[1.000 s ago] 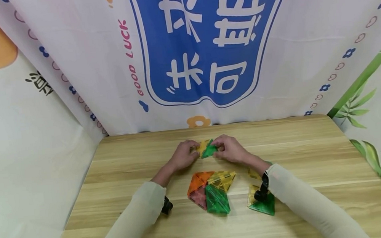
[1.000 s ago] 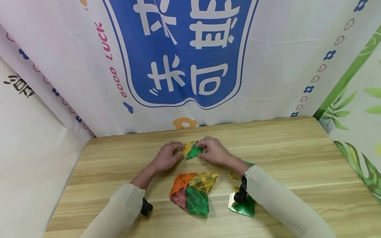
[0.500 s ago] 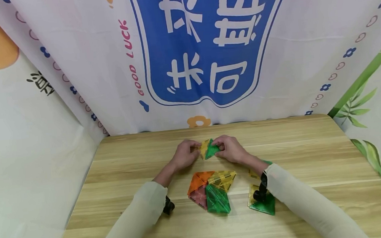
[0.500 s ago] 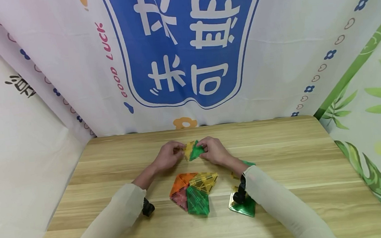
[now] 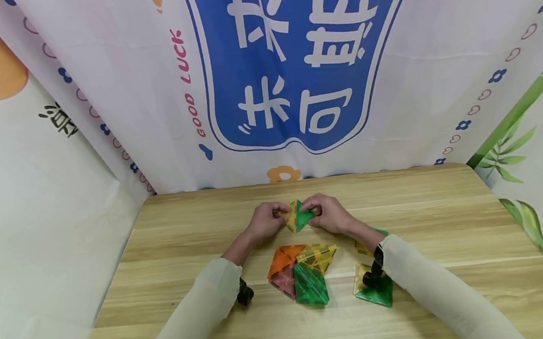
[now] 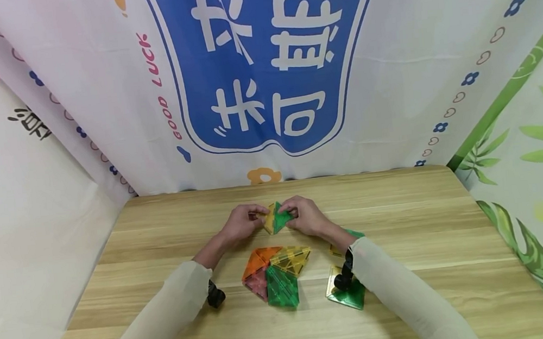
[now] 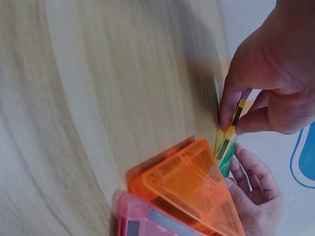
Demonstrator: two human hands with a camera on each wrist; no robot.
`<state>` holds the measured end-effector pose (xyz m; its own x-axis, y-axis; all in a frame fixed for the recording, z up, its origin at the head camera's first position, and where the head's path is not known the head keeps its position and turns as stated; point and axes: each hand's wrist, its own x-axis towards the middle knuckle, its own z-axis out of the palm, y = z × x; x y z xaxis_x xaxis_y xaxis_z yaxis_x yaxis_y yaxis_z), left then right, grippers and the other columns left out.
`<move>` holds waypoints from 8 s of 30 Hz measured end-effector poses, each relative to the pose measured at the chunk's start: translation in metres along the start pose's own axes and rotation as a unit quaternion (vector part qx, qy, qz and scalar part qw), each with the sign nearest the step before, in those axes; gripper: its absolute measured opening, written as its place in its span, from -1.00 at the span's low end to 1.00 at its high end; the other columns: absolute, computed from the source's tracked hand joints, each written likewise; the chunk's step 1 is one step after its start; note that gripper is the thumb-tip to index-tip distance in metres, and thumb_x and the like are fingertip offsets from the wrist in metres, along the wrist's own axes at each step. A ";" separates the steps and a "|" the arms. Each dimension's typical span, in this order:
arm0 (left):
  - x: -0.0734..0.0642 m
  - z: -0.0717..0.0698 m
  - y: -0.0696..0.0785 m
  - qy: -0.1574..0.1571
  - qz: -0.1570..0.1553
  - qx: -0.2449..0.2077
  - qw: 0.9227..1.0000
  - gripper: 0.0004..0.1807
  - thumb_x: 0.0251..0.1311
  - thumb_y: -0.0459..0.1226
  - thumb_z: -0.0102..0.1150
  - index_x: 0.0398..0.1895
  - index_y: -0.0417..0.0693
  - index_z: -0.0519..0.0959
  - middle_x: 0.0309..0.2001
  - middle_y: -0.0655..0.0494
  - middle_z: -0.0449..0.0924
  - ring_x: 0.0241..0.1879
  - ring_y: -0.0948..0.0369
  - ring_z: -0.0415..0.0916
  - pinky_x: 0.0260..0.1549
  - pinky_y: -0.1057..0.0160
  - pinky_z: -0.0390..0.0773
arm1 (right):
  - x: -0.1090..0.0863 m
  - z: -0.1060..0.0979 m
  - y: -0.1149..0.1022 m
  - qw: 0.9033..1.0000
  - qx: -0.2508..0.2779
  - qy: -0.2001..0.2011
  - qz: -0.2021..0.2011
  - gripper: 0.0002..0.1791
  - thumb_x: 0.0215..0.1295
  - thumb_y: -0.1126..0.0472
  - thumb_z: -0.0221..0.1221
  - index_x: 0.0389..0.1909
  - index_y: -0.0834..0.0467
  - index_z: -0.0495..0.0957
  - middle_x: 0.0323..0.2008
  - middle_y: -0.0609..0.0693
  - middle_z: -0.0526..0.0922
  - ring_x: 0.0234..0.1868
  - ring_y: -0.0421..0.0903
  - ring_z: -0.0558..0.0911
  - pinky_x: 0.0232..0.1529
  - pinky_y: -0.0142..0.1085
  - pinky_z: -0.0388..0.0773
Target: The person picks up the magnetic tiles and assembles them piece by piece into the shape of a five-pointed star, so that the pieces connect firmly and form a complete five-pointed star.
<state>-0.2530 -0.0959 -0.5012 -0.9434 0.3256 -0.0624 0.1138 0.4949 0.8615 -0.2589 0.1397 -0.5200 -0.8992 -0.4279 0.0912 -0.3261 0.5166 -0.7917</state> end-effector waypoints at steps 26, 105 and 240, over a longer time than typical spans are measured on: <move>-0.031 -0.010 0.007 -0.015 -0.011 -0.104 0.994 -0.74 0.35 -0.48 0.30 0.06 -0.17 0.75 0.22 -0.08 0.67 0.03 0.05 0.70 -0.04 0.10 0.74 | -0.006 -0.010 -0.007 0.977 0.195 -0.060 0.053 -0.68 0.30 0.42 0.41 0.07 0.23 0.75 0.02 0.13 0.77 -0.15 -0.08 0.76 -0.15 -0.29 0.73; -0.067 -0.025 -0.019 -0.079 0.078 0.052 0.992 -0.72 0.41 -0.30 0.35 0.15 -0.07 0.71 0.11 0.05 0.72 0.12 0.11 0.63 0.16 0.08 0.63 | -0.046 -0.006 -0.024 0.998 -0.040 0.002 -0.046 -0.70 0.20 0.23 0.55 -0.08 0.12 0.72 -0.11 0.00 0.56 -0.29 -0.13 0.61 -0.24 -0.31 0.66; -0.045 0.085 0.092 -0.241 0.114 0.021 0.964 -0.76 0.37 -0.49 0.31 -0.01 -0.06 0.77 0.01 0.20 0.76 0.01 0.38 0.65 0.05 0.43 0.62 | -0.194 -0.066 0.011 0.987 0.136 0.001 -0.084 -0.44 0.17 0.56 0.42 0.22 0.39 0.54 -0.06 0.26 0.60 -0.14 -0.14 0.69 -0.11 -0.38 0.72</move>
<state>-0.1737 0.0029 -0.4622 -0.6401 0.7605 -0.1092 0.3226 0.3950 0.8602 -0.1072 0.2774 -0.5071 -0.8393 -0.4894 0.2367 -0.3812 0.2195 -0.8980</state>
